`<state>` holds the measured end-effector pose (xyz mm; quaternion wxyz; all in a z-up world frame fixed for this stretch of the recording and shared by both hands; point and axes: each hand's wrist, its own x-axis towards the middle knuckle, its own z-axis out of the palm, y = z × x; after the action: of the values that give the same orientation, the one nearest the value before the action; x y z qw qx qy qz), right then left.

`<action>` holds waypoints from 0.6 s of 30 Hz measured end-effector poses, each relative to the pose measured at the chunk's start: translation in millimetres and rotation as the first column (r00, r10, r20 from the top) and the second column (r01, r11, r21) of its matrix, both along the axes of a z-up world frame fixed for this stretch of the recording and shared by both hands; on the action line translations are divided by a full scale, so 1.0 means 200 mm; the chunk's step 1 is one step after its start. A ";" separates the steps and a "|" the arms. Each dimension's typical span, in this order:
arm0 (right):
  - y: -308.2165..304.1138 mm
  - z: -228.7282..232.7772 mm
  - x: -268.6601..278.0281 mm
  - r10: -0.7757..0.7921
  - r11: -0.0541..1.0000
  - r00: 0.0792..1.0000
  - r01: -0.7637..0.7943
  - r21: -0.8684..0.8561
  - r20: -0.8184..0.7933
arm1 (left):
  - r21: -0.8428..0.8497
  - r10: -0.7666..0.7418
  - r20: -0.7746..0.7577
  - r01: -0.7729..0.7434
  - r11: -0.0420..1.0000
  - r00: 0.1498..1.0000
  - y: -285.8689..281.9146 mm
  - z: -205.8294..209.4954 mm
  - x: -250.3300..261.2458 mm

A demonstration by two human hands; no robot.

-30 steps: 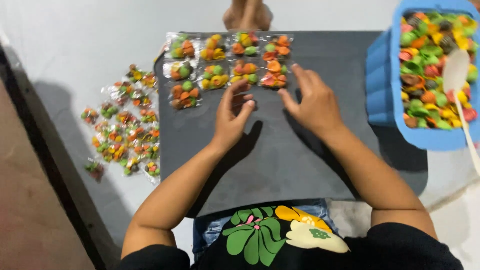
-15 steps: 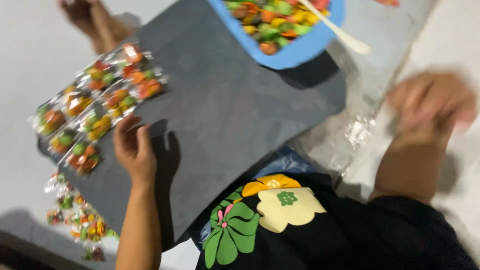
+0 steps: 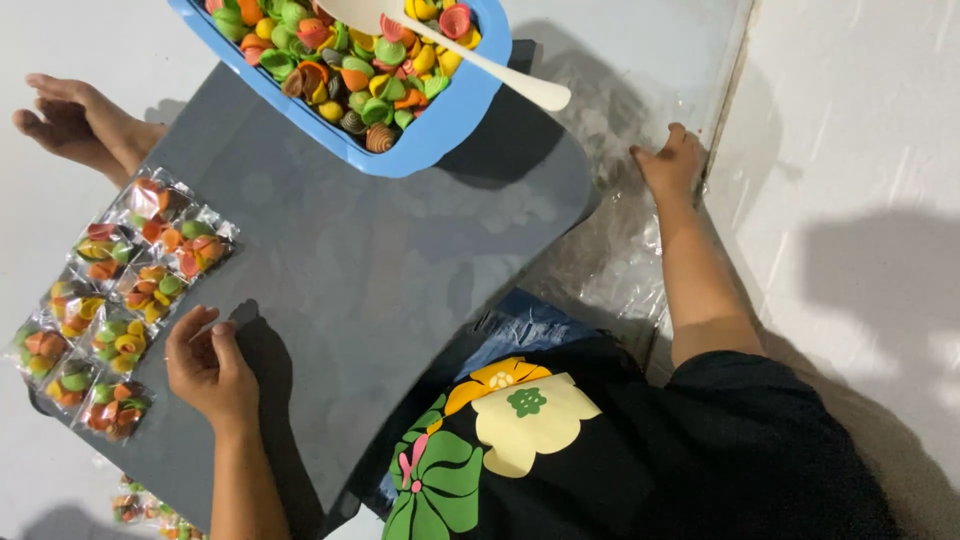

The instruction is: A person is manually filling small plastic bags with colorful snacks and arranging them on a mat while sitting on the floor.

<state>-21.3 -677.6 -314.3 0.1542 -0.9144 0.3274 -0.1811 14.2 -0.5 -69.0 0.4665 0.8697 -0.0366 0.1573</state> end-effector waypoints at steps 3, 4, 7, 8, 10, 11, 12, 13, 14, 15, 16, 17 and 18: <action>0.00 -0.04 0.00 0.035 0.999 0.998 -0.037 -0.028 -0.054 | 0.046 -0.006 0.020 0.005 0.999 1.000 -0.03 0.02 0.00; -0.06 -0.16 -0.01 -0.002 0.998 0.997 -0.002 -0.061 -0.077 | 0.033 -0.007 0.009 0.007 0.999 1.000 -0.03 0.02 0.01; -0.14 -0.24 0.04 0.039 0.987 0.999 -0.042 -0.155 -0.020 | 0.075 0.017 0.043 -0.020 0.997 0.999 -0.01 0.03 0.02; -0.15 -0.23 0.06 0.066 0.975 0.998 -0.058 -0.214 0.026 | 0.133 -0.013 0.048 0.006 0.991 0.999 0.01 0.04 0.02; -0.27 -0.27 0.06 -0.009 0.998 0.984 -0.003 0.068 0.179 | 0.123 0.043 0.057 -0.050 0.991 0.997 0.01 0.07 0.01; -0.35 -0.27 0.06 -0.156 0.931 0.959 0.061 0.361 0.238 | 0.108 0.045 0.033 -0.048 0.993 0.998 0.01 0.09 0.00; -0.33 -0.13 0.10 -0.102 0.933 0.962 0.005 0.359 0.254 | 0.104 0.100 0.049 -0.104 0.989 0.994 0.02 0.10 -0.01; -0.32 0.00 0.10 -0.096 0.971 0.903 -0.008 0.241 0.420 | 0.059 0.067 0.063 -0.071 0.996 0.996 0.02 0.11 0.00; -0.32 0.12 0.10 -0.068 0.992 0.815 -0.006 0.124 0.576 | 0.015 0.035 0.081 -0.036 0.999 0.996 0.03 0.12 0.00; -0.39 0.19 0.14 -0.034 0.992 0.810 -0.045 0.121 0.585 | 0.012 0.073 0.091 -0.075 0.997 0.993 0.05 0.11 -0.01; -0.47 0.26 0.19 0.005 0.956 0.704 -0.213 0.204 0.710 | 0.014 0.048 0.097 -0.050 0.999 0.994 0.06 0.11 -0.01; -0.55 0.33 0.21 0.009 0.888 0.583 -0.378 0.261 0.813 | 0.016 0.017 0.097 -0.019 1.000 0.995 0.07 0.09 -0.02; -0.45 0.43 0.21 0.031 0.876 0.577 -0.408 0.256 0.816 | 0.013 0.049 0.103 -0.051 0.999 0.993 0.08 0.08 -0.03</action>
<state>21.2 -767.9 -228.1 0.4959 -0.7169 0.1365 -0.4706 8.8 16.5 -53.5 0.4531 0.8646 -0.0399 0.2133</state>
